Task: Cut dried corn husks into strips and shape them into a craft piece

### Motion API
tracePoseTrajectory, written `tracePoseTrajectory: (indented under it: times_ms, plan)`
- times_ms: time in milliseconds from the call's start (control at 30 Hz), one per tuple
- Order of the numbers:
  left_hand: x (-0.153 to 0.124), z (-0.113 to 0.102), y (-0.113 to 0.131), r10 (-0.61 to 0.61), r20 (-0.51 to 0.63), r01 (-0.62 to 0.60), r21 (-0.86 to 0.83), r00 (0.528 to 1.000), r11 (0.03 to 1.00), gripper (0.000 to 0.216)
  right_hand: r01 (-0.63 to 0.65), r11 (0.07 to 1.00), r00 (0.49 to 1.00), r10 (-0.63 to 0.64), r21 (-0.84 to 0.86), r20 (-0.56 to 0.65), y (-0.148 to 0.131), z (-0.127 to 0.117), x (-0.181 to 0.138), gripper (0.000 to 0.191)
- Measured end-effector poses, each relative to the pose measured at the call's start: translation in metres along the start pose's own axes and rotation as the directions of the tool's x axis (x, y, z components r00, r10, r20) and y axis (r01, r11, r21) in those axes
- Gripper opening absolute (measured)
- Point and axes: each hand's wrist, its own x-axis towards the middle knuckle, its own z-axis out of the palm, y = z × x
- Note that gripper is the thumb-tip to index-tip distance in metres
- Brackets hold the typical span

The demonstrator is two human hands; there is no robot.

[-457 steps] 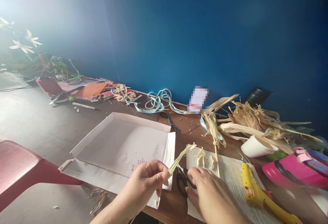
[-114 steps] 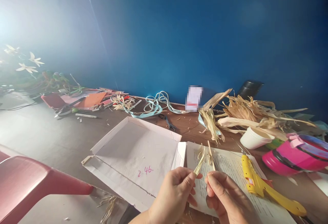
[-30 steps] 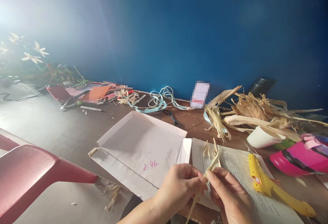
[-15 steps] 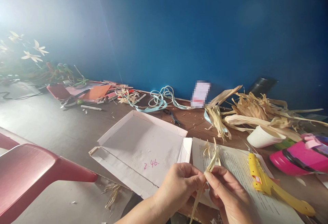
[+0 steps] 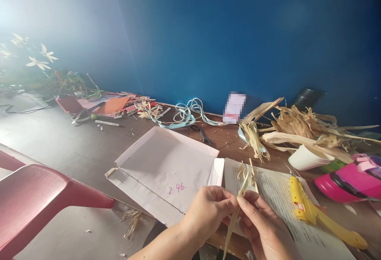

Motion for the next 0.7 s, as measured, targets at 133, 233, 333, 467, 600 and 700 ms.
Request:
tracePoseTrajectory:
  times_ms: [133,233,333,467,600,700]
  plan:
    - [0.001,-0.001,-0.001,-0.009,-0.003,0.009,-0.005,1.000,1.000,0.053,0.028,0.999,1.000,-0.028,-0.033,0.004,0.003,-0.002,0.001,0.035]
    - [0.003,-0.001,-0.003,0.000,0.022,0.001,-0.026,1.000,1.000,0.053,0.051,0.996,0.998,-0.053,-0.068,-0.016,0.005,-0.003,0.000,0.037]
    - [0.003,-0.001,-0.003,0.003,0.021,-0.002,-0.034,1.000,0.999,0.055,0.053,0.995,0.998,-0.054,-0.085,-0.019,0.006,-0.002,-0.001,0.038]
    - [0.001,-0.001,-0.001,-0.011,0.020,0.011,-0.018,1.000,1.000,0.056,0.100,0.982,0.994,-0.105,-0.160,-0.024,0.007,-0.004,-0.001,0.037]
    - [0.001,-0.003,-0.002,0.014,0.052,-0.016,0.048,0.999,0.999,0.052,0.160,0.942,0.980,-0.186,-0.294,-0.064,0.009,-0.012,0.004,0.039]
    - [0.002,-0.004,-0.004,0.035,0.039,-0.038,0.088,0.999,0.995,0.050,0.181,0.923,0.976,-0.212,-0.339,-0.057,0.012,-0.016,0.007,0.039]
